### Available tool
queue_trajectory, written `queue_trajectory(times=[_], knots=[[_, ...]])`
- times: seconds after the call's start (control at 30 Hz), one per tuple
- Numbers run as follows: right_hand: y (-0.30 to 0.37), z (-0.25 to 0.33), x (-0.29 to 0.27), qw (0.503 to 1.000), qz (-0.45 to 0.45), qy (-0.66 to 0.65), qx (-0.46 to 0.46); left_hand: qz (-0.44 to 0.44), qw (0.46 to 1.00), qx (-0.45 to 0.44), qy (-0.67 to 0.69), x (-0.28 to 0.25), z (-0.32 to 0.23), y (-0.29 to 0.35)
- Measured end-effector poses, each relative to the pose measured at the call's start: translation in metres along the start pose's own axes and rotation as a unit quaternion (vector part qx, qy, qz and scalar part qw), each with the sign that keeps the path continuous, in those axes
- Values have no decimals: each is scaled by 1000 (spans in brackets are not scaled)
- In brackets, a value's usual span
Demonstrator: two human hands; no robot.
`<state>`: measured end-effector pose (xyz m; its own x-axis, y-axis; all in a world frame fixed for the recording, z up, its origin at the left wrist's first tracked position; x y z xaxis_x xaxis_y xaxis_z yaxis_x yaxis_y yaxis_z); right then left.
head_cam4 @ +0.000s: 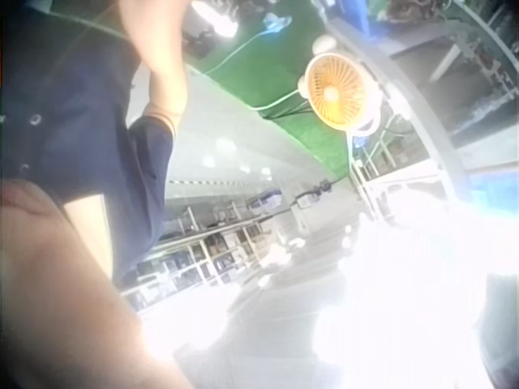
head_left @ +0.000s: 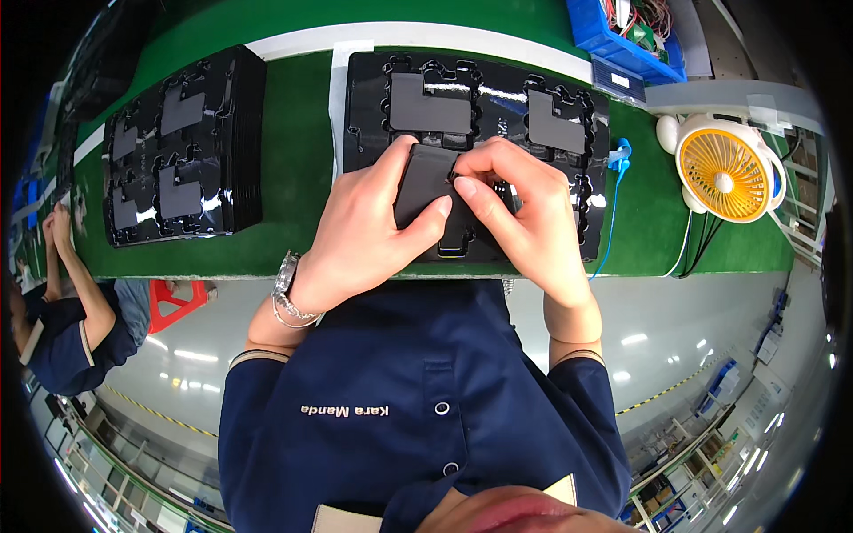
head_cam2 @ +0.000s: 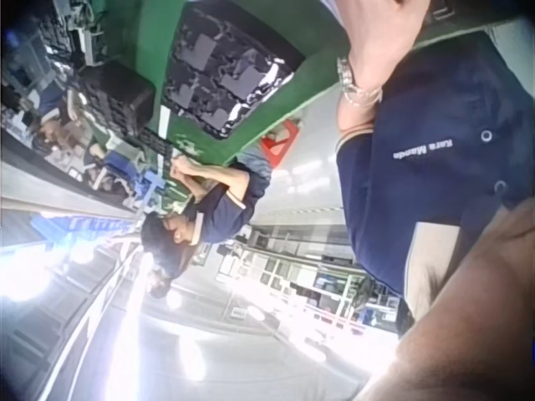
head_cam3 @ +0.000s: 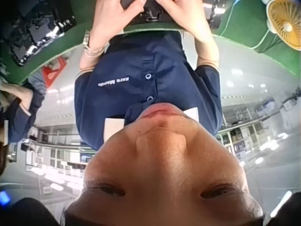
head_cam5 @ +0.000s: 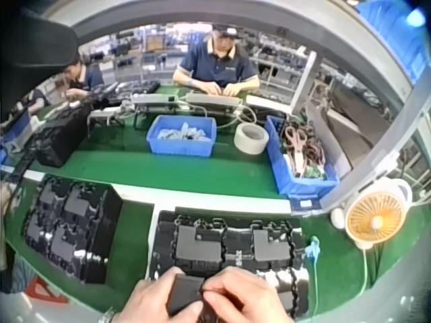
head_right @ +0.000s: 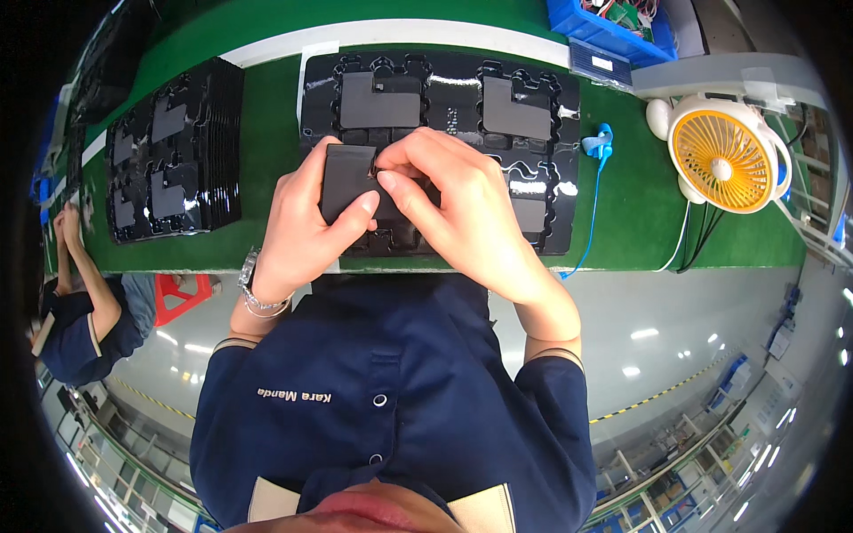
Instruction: Manually assembling and inspecting small electronic components on a production line.
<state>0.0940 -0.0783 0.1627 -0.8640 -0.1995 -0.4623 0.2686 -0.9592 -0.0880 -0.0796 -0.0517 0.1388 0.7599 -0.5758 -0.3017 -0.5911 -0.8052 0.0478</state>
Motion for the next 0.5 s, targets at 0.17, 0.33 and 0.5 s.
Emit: queue_trajectory(times=[0.17, 0.33, 0.5], knots=[[1, -2, 1, 1000, -4, -4, 8, 9, 997, 28, -67, 0, -1, 0], [2, -3, 1, 1000, -10, -12, 11, 25, 996, 21, -82, 0, 0, 0], [1, -5, 3, 1000, -17, -18, 12, 22, 999, 16, -39, 3, 1, 1]])
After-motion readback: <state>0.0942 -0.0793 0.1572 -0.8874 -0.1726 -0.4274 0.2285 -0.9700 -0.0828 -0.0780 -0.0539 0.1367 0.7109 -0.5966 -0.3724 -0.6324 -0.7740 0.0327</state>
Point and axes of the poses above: each hand's wrist, its own y-axis away from the middle knuckle, its own x-axis out of the palm, z = x × y, the point moved 3 cm from there along -y, towards the middle knuckle, and after that the axes turned 8 degrees about z, right-handed, at the moved point
